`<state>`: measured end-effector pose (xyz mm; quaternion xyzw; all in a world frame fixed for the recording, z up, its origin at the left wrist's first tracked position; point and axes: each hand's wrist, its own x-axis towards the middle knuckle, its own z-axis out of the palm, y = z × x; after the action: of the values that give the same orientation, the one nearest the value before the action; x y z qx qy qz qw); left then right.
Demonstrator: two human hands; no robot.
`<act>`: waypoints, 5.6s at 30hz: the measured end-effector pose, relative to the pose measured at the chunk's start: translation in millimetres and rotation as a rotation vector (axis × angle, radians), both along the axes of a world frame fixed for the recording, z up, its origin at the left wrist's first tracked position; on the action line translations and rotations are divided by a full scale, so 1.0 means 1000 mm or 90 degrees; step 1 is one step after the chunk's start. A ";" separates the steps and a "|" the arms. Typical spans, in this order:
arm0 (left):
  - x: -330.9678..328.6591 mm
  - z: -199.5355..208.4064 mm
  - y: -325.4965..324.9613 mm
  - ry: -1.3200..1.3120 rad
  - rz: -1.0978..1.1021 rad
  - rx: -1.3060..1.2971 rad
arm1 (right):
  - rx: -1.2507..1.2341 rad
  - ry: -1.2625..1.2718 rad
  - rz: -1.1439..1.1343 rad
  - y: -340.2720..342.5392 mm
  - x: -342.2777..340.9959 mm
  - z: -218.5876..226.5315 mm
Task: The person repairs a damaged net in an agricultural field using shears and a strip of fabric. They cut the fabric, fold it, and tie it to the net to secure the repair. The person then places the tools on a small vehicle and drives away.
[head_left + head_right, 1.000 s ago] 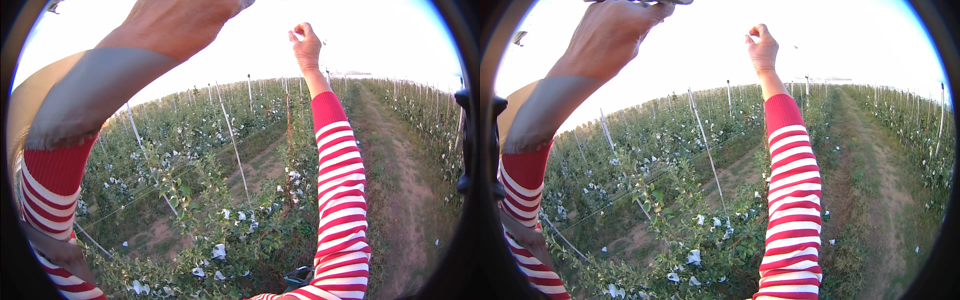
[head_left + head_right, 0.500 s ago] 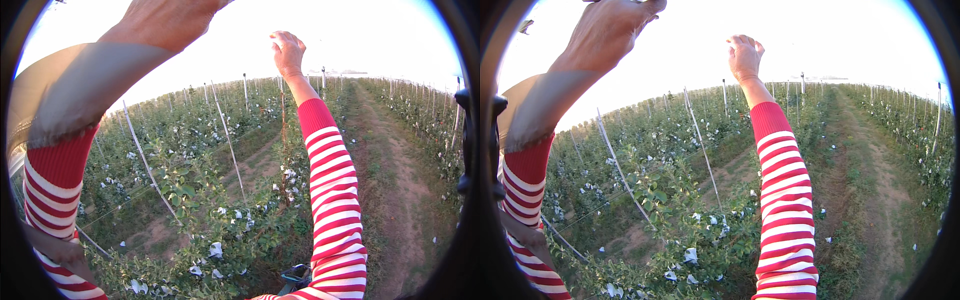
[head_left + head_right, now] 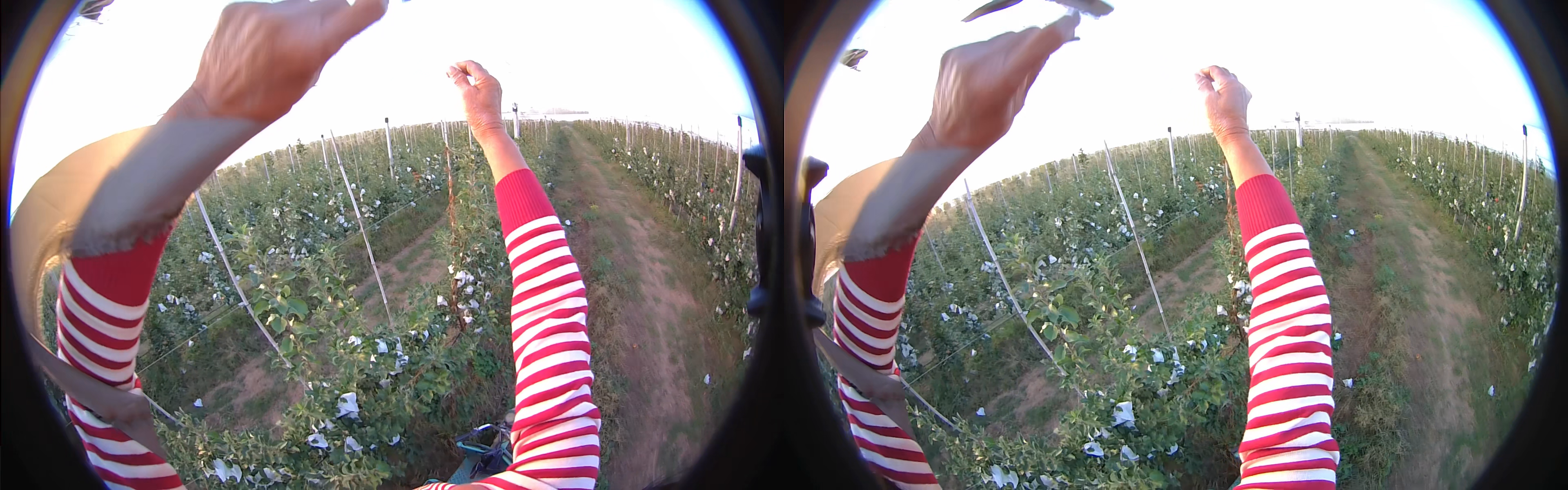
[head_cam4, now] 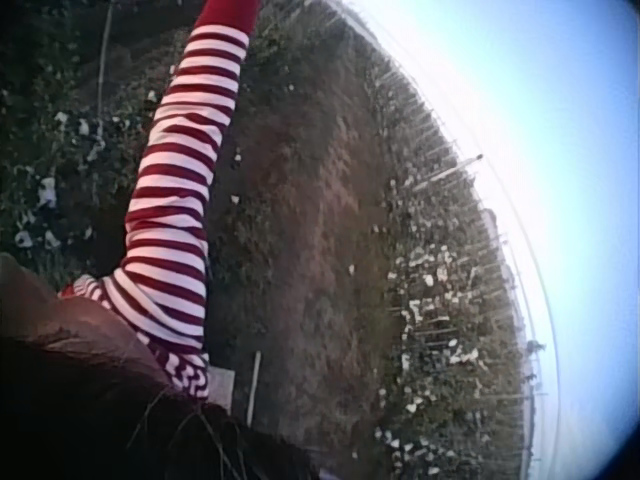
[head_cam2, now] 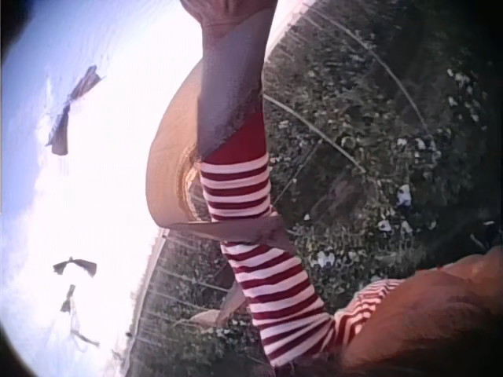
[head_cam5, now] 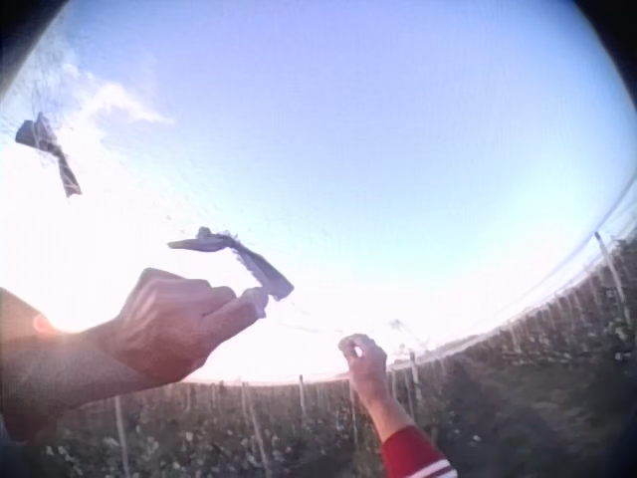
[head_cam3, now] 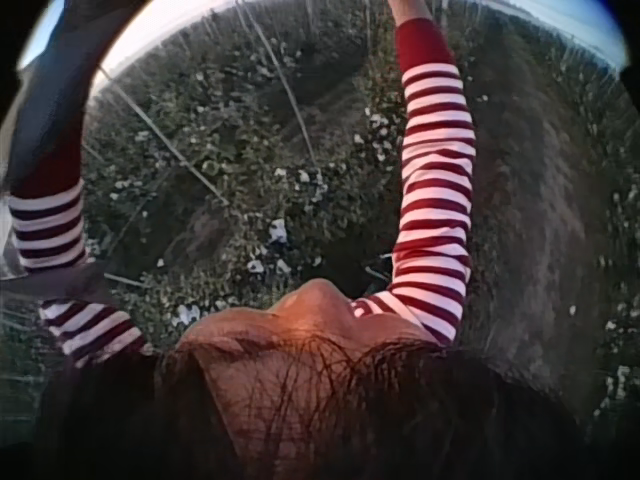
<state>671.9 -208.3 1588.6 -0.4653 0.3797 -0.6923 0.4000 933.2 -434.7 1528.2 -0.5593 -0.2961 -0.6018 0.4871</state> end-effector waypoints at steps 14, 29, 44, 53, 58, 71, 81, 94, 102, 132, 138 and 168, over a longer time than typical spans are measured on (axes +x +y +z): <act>0.204 -0.076 -0.092 0.791 -0.386 -0.556 | -0.078 0.097 0.161 -0.035 -0.030 -0.032; 0.210 -0.106 -0.125 0.894 -0.607 -0.706 | -0.054 0.118 0.190 -0.030 -0.026 -0.049; 0.196 -0.123 -0.122 1.041 -0.737 -0.737 | -0.183 0.196 0.136 -0.045 -0.025 -0.054; 0.202 -0.134 -0.120 0.880 -0.561 -0.635 | -0.066 0.225 0.237 -0.040 -0.038 -0.069; 0.222 -0.148 -0.107 0.443 -0.358 -0.359 | -0.059 0.224 0.278 -0.042 -0.041 -0.074; 0.191 -0.151 -0.111 0.296 -0.023 -0.247 | -0.087 0.275 0.336 -0.062 -0.047 -0.087; 0.200 -0.154 -0.114 0.425 -0.159 -0.352 | -0.227 0.209 0.210 -0.069 -0.042 -0.080; 0.199 -0.148 -0.143 0.953 -0.718 -0.688 | -0.107 0.226 0.324 -0.058 -0.036 -0.087; 0.218 -0.141 -0.161 0.784 -0.859 -0.776 | -0.072 0.203 0.284 -0.054 -0.031 -0.088; 0.228 -0.143 -0.174 1.064 -0.899 -0.639 | 0.008 0.174 0.260 -0.059 -0.041 -0.103; 0.249 -0.135 -0.180 0.860 -0.777 -0.748 | 0.051 0.183 0.320 -0.049 -0.043 -0.093; 0.246 -0.122 -0.207 0.926 -0.694 -0.789 | 0.443 0.089 0.478 -0.054 -0.054 -0.077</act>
<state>917.4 -415.2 1466.4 -0.6520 0.2658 -0.4069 -0.5820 878.8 -488.9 1451.4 -0.2585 -0.2253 -0.4098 0.8453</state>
